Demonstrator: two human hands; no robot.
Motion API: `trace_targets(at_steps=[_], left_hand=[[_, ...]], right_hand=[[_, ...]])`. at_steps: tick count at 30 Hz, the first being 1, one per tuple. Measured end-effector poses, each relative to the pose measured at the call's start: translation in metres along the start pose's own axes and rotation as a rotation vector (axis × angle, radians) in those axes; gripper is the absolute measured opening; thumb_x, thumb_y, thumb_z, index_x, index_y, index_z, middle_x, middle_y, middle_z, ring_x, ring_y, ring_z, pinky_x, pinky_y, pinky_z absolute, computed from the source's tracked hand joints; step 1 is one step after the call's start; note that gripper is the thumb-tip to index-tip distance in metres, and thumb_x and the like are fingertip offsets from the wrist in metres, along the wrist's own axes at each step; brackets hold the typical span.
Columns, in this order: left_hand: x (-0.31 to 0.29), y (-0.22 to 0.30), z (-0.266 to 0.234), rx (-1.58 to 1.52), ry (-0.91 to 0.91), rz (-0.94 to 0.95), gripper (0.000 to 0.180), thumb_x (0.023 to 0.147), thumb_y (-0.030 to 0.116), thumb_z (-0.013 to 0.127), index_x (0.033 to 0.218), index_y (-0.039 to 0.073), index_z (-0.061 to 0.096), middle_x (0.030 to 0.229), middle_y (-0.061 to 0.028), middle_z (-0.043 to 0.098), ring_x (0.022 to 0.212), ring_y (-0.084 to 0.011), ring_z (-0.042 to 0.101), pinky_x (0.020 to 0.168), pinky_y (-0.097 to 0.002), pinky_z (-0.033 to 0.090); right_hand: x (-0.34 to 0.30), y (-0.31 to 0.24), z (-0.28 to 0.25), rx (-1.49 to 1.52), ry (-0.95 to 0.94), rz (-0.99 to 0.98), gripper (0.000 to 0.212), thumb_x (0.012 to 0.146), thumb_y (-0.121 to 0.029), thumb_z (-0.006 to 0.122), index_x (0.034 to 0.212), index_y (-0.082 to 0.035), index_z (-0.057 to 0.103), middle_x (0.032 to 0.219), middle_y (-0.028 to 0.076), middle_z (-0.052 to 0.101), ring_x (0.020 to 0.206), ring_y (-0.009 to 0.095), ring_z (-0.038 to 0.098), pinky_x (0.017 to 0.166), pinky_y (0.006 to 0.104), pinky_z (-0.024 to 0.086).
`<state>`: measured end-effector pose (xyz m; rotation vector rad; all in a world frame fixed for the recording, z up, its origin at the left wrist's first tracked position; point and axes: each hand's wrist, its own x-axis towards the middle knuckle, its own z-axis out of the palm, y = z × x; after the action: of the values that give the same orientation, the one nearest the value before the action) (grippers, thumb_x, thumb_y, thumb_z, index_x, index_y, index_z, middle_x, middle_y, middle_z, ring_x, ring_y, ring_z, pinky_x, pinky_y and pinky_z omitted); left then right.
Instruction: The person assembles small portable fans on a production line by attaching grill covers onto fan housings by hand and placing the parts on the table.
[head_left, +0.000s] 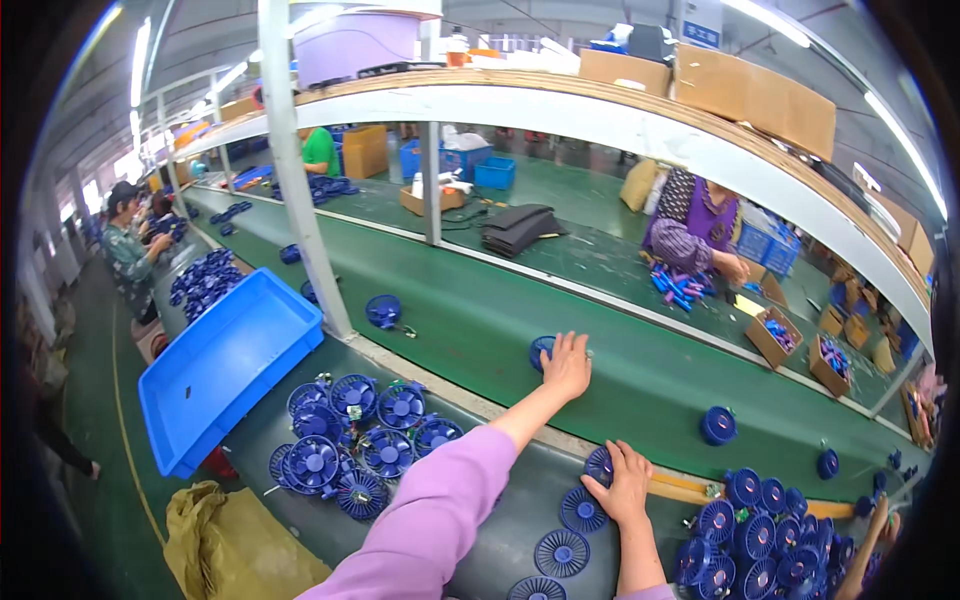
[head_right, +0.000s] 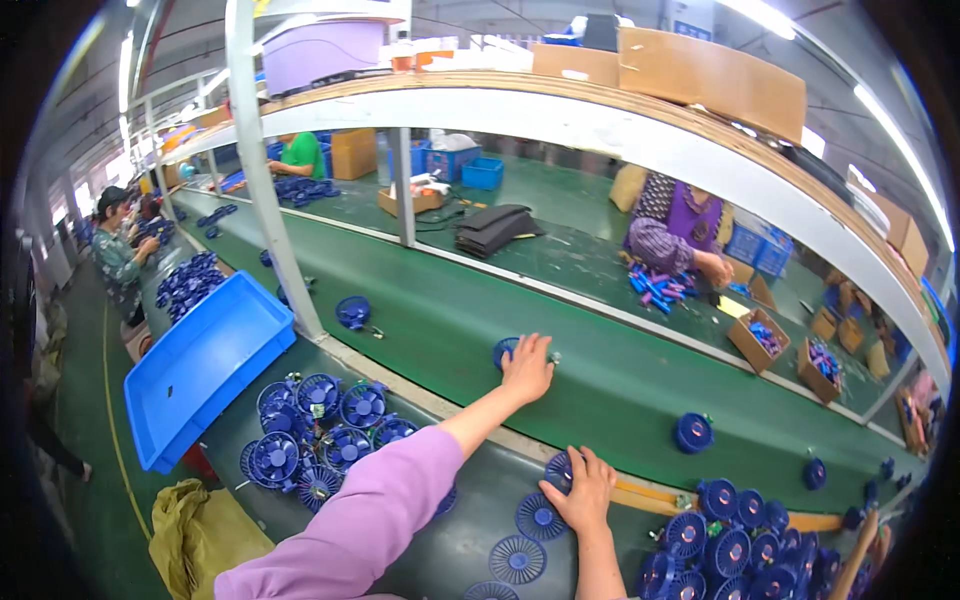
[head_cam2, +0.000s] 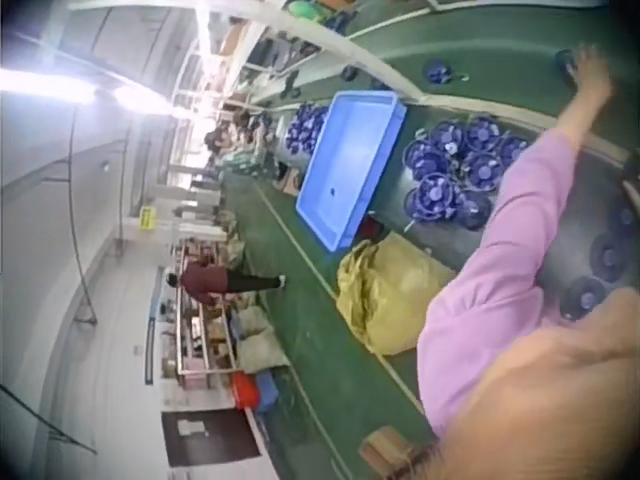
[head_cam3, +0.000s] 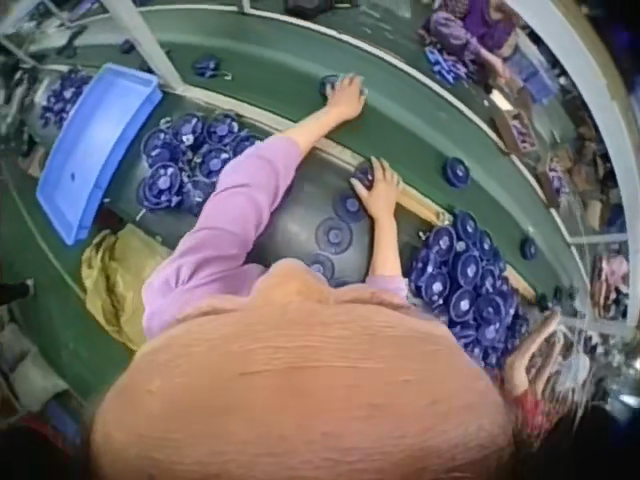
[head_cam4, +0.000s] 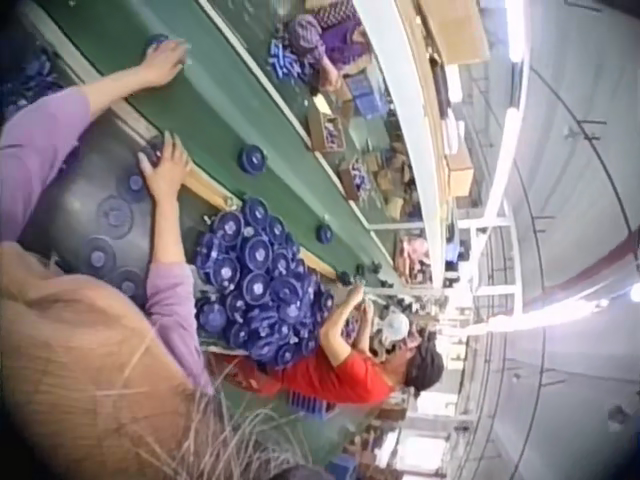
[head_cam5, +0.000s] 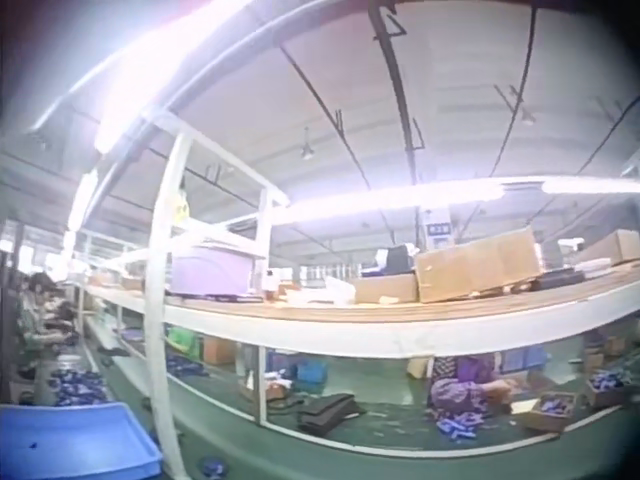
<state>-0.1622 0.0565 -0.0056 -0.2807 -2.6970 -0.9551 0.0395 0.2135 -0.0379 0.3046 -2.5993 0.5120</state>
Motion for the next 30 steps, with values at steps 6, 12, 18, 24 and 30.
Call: trace_targets(at_steps=[6,12,18,24,30], left_hand=[[0.031,-0.022,-0.002,0.271,-0.194,-0.152,0.044,0.095,0.016,0.048,0.138,0.014,0.046,0.149,-0.0124,0.039,0.142,-0.0369,0.029,0.109,-0.0673,0.025],[0.021,-0.051,0.008,0.305,-0.207,0.018,0.03,0.083,0.033,0.069,0.102,0.01,0.07,0.11,-0.0156,0.067,0.107,-0.0337,0.061,0.09,-0.0467,0.05],[-0.021,-0.035,-0.002,0.001,-0.175,0.017,0.032,0.091,0.034,0.06,0.101,0.004,0.06,0.093,-0.022,0.069,0.09,-0.0403,0.067,0.079,-0.0517,0.052],[-0.073,-0.015,0.007,-0.596,-0.078,0.017,0.027,0.093,0.028,0.063,0.099,0.001,0.064,0.078,-0.0093,0.068,0.069,-0.017,0.064,0.067,-0.0338,0.051],[-0.079,-0.022,0.034,-0.749,-0.209,-0.156,0.03,0.098,0.029,0.056,0.1,0.001,0.064,0.083,-0.0092,0.065,0.08,-0.0141,0.059,0.074,-0.0317,0.047]], right_hand=[[-0.006,-0.003,0.001,0.009,-0.033,0.017,0.078,0.062,-0.042,0.083,0.127,-0.007,0.057,0.129,0.017,0.053,0.117,0.037,0.049,0.104,0.0501,0.031],[0.001,-0.01,-0.002,0.048,-0.064,-0.012,0.08,0.061,-0.041,0.084,0.128,-0.007,0.057,0.129,0.017,0.053,0.116,0.038,0.049,0.102,0.0503,0.034],[0.004,0.002,0.004,0.032,-0.009,-0.021,0.075,0.07,-0.054,0.077,0.128,-0.012,0.058,0.129,0.014,0.054,0.116,0.035,0.051,0.102,0.0491,0.035],[-0.005,0.008,-0.004,0.062,0.001,0.023,0.074,0.073,-0.053,0.075,0.132,-0.012,0.055,0.131,0.015,0.053,0.117,0.034,0.05,0.104,0.0496,0.032],[-0.006,0.005,-0.004,0.087,-0.045,0.081,0.072,0.076,-0.053,0.073,0.132,-0.011,0.054,0.135,0.017,0.049,0.125,0.036,0.046,0.11,0.0531,0.027]])
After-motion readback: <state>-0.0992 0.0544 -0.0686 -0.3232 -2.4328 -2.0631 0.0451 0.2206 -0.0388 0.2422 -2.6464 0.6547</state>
